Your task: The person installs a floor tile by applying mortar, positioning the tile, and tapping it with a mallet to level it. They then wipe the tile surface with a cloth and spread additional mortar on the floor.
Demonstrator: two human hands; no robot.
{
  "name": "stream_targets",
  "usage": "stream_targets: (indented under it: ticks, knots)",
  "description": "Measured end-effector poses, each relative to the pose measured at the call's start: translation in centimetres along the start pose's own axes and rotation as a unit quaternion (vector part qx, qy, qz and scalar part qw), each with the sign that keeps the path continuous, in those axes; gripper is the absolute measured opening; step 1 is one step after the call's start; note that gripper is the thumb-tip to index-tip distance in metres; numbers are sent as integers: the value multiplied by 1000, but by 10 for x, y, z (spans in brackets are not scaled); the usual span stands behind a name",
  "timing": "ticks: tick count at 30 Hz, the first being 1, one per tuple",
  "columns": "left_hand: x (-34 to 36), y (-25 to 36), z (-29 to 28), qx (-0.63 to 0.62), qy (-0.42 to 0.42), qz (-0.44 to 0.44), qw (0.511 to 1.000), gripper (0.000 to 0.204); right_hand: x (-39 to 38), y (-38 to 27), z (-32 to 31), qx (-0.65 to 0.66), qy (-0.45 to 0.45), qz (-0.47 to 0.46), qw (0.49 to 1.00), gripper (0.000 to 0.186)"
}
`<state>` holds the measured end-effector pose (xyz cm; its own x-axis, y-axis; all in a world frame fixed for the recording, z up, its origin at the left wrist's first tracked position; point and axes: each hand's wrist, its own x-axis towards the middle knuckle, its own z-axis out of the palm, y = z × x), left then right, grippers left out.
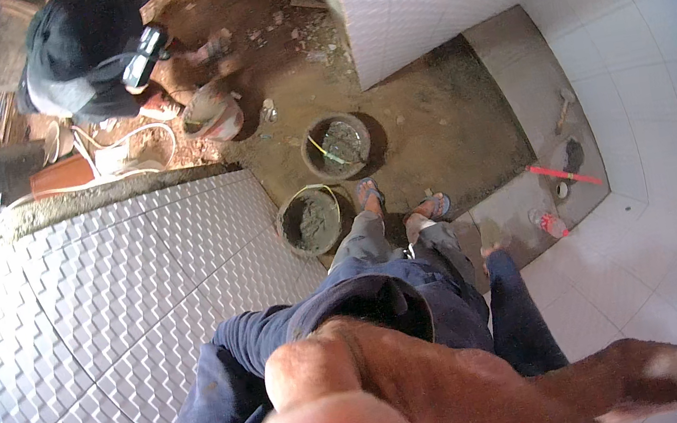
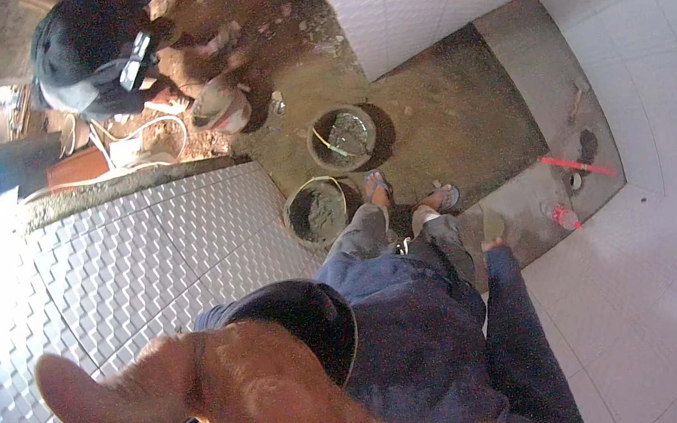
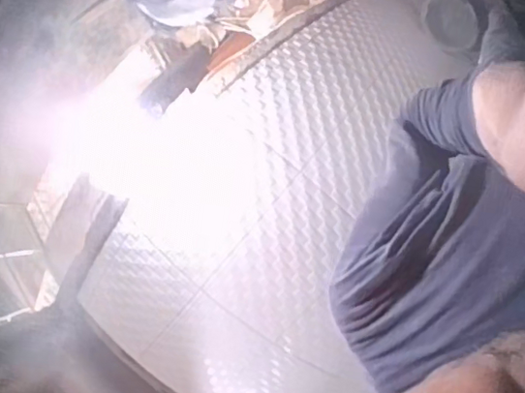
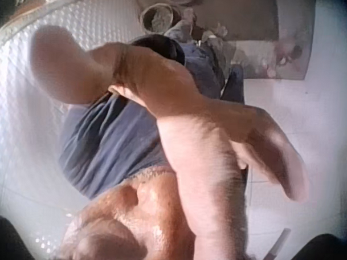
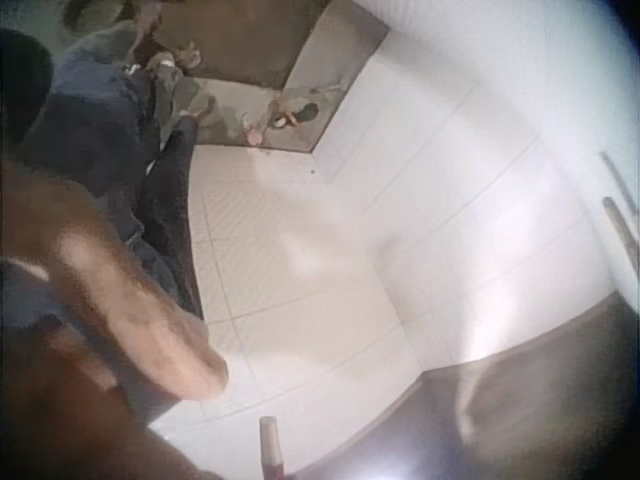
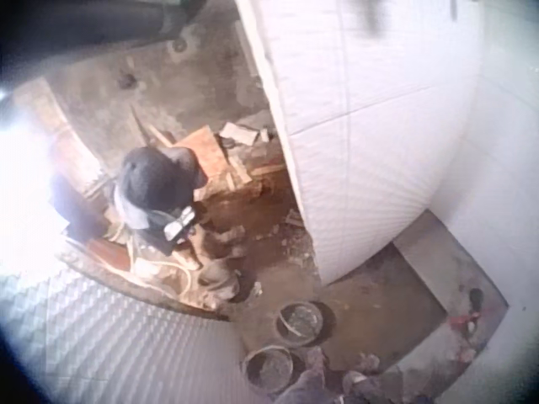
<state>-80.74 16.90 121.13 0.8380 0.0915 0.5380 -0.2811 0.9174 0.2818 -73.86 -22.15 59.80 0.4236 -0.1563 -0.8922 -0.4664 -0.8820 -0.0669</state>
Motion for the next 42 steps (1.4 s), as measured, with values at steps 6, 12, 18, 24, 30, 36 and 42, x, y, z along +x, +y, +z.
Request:
stream_targets:
  ticks: [6, 12, 18, 24, 30, 36, 42]
  knots:
    - [5, 14, 5, -7, -30, 37, 999, 62, -45, 28, -37, 81, 25, 22, 996, 67]
    - [-9, 47, 13, 33, 0, 71, 997, 63, -57, 15, -37, 73, 13, 0, 997, 69]
    - [-10, 59, 11, 71, 8, 39, 997, 63, -70, 18, -44, 111, 22, 3, 994, 72]
    - [-20, 73, 28, 57, 13, 43, 997, 63, -85, 7, -53, 115, 12, 10, 993, 74]
    - [-5, 50, 27, -2, -13, 15, 1000, 64, -82, 30, -55, 94, 59, 14, 994, 75]
    - [11, 37, 27, -15, 2, -38, 999, 64, -42, 70, 1, 96, 61, 98, 989, 69]
    - [4, 47, 33, -64, -49, -44, 996, 64, 2, 163, -33, -18, 29, 91, 995, 60]
